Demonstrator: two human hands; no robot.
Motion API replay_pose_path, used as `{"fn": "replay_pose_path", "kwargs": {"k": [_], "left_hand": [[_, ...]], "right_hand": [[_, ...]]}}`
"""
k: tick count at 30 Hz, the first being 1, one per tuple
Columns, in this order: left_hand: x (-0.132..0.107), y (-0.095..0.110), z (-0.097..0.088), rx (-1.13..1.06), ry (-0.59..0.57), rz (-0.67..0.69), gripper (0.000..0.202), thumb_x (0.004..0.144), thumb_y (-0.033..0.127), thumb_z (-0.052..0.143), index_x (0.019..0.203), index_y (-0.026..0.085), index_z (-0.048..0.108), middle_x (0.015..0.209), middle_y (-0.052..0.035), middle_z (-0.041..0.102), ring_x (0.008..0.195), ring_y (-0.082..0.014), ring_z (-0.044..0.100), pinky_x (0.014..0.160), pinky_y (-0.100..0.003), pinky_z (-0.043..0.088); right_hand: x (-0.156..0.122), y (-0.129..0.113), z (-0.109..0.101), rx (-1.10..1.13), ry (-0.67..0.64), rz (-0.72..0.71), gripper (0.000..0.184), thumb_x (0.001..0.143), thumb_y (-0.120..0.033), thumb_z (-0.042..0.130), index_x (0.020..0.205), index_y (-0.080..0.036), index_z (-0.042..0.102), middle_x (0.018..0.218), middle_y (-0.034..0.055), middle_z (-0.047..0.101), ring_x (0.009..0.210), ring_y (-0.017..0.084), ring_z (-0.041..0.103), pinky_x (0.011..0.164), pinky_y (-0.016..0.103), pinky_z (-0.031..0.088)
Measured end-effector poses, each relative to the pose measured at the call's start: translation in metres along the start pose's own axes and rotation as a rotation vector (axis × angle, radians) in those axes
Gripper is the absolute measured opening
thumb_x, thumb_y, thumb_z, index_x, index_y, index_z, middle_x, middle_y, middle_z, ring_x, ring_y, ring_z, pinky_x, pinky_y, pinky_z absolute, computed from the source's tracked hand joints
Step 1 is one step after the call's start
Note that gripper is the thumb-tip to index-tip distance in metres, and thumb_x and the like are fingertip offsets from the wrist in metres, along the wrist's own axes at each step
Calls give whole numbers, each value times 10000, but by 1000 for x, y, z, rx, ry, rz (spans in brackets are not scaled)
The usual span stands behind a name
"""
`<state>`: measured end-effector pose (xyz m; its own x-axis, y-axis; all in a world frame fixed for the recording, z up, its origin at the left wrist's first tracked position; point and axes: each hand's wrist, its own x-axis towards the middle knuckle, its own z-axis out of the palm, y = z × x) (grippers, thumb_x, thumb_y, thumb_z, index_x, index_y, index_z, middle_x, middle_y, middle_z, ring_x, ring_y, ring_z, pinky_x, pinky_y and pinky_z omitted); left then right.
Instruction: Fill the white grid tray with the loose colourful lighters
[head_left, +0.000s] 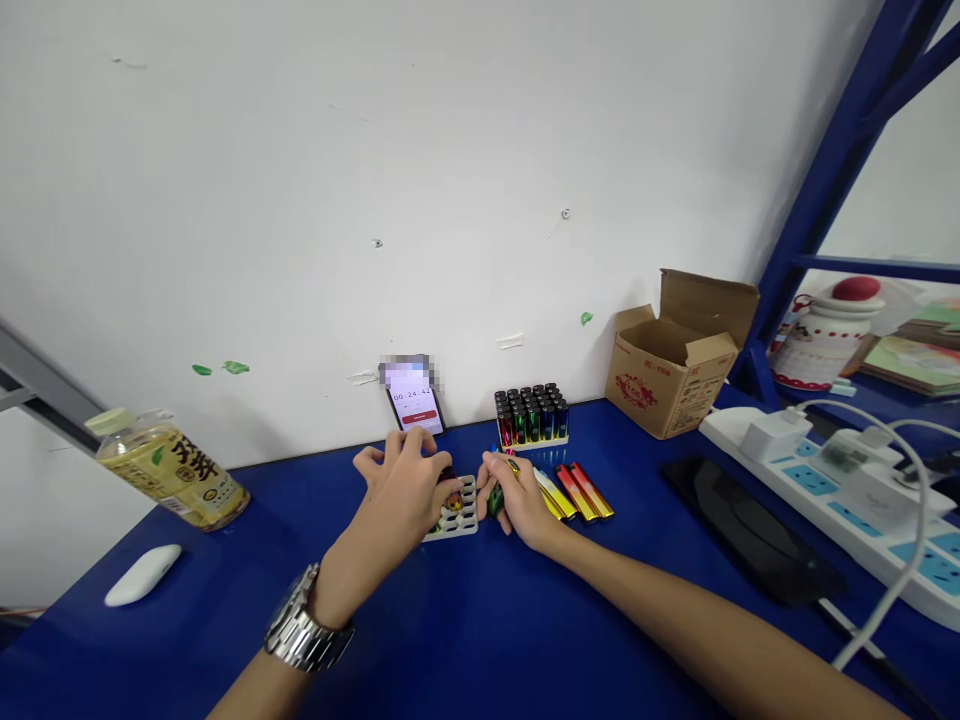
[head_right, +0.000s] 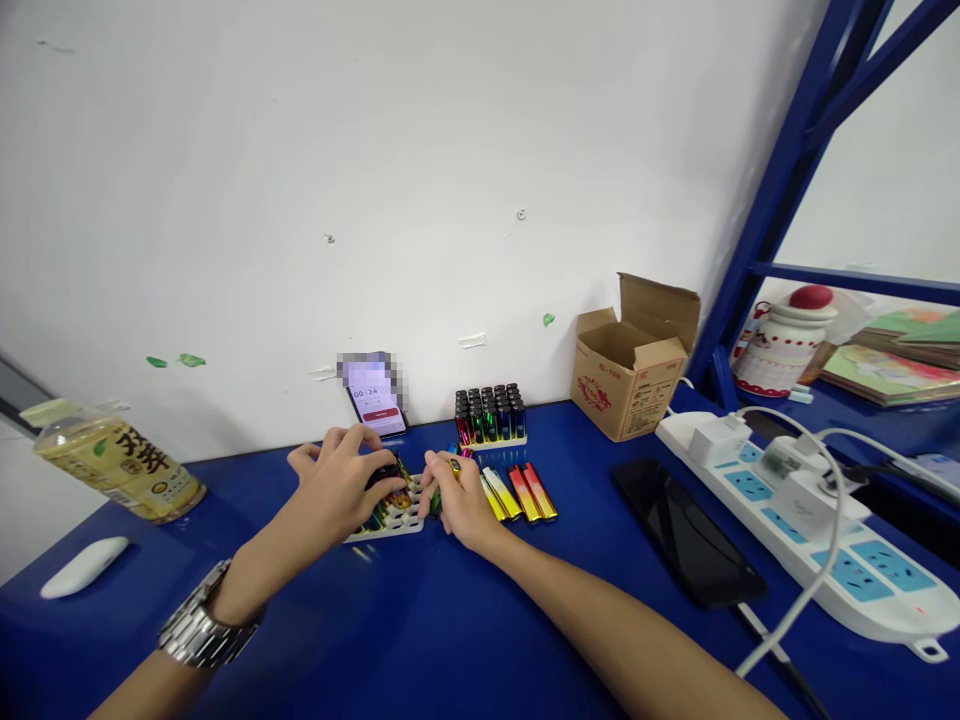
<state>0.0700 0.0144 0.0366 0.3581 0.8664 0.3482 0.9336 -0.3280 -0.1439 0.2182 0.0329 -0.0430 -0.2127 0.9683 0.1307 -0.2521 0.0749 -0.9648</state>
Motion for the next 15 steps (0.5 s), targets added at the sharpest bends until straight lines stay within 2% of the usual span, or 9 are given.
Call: {"fn": "replay_pose_path", "kwargs": {"k": [6, 9, 12, 15], "left_hand": [[-1, 2, -2, 63, -1, 14, 166, 848, 305, 565, 852, 215, 704, 1103, -141, 536, 1000, -322, 459, 791, -547, 322], [-2, 3, -1, 81, 19, 19, 151, 850, 244, 546, 920, 236, 680, 1137, -135, 527, 1008, -315, 461, 800, -533, 322], [-3, 1, 0, 51, 31, 29, 168, 858, 184, 505, 871, 220, 669, 1092, -123, 553, 995, -296, 463, 797, -497, 315], [-3, -3, 2, -58, 43, 73, 177, 856, 167, 498, 788, 195, 660, 993, -101, 593, 948, -257, 471, 779, -443, 289]], "right_hand": [[0, 0, 0, 6, -3, -9, 407, 862, -542, 436, 706, -173, 513, 436, -21, 576, 263, 64, 363, 240, 149, 249], [-1, -2, -1, 11, -4, -36, 391, 868, -523, 426, 723, -170, 511, 519, -11, 623, 248, 48, 359, 242, 150, 252], [-2, -2, -1, 33, 2, -73, 387, 868, -517, 413, 746, -166, 523, 622, -8, 632, 260, 39, 407, 252, 151, 265], [-1, -1, -1, 72, 15, -88, 402, 859, -534, 408, 749, -167, 531, 611, -35, 554, 291, 53, 472, 268, 150, 291]]}}
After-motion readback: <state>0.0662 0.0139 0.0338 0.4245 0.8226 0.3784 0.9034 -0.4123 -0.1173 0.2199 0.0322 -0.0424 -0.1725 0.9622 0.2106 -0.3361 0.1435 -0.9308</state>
